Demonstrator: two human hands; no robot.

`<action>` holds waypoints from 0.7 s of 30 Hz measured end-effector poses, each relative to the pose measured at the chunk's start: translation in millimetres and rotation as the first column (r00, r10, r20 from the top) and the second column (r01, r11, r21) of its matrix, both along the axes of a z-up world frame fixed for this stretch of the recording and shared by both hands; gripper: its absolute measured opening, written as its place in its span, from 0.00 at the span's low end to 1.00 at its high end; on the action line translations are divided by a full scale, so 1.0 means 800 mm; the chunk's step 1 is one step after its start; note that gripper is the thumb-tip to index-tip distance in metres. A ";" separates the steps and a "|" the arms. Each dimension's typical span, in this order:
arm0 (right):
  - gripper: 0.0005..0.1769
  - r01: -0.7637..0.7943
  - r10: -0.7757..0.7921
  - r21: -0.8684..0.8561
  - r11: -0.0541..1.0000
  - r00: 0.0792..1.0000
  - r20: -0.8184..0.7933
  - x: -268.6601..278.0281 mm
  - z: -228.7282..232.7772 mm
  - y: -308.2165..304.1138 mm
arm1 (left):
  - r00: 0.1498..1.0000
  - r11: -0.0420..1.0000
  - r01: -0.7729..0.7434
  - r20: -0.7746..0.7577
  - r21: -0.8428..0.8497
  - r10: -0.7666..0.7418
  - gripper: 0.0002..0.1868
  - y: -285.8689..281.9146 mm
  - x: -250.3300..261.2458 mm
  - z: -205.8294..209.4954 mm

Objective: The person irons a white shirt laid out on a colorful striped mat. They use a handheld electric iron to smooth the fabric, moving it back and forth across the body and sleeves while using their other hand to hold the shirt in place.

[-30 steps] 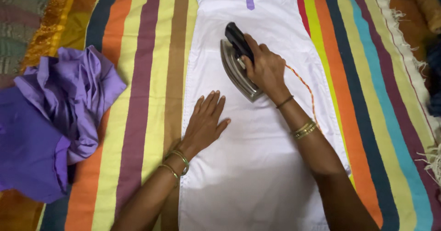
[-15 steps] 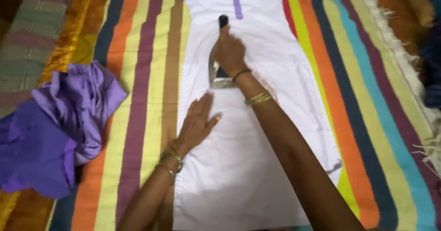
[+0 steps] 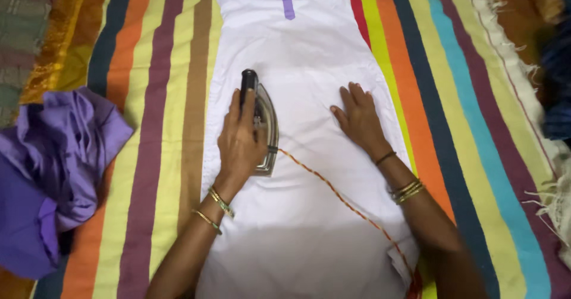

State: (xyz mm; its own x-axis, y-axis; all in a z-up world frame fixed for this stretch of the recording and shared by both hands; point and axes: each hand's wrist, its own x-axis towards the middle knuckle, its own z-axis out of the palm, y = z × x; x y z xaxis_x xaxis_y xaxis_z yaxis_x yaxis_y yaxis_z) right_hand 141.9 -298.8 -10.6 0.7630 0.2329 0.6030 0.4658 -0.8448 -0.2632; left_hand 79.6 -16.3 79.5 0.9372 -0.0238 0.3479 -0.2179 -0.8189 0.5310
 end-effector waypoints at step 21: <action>0.13 -0.196 0.221 0.316 0.928 0.974 -0.045 0.052 -0.037 -0.054 | 0.986 0.978 -0.160 0.059 0.132 0.153 0.38 0.058 0.320 -0.062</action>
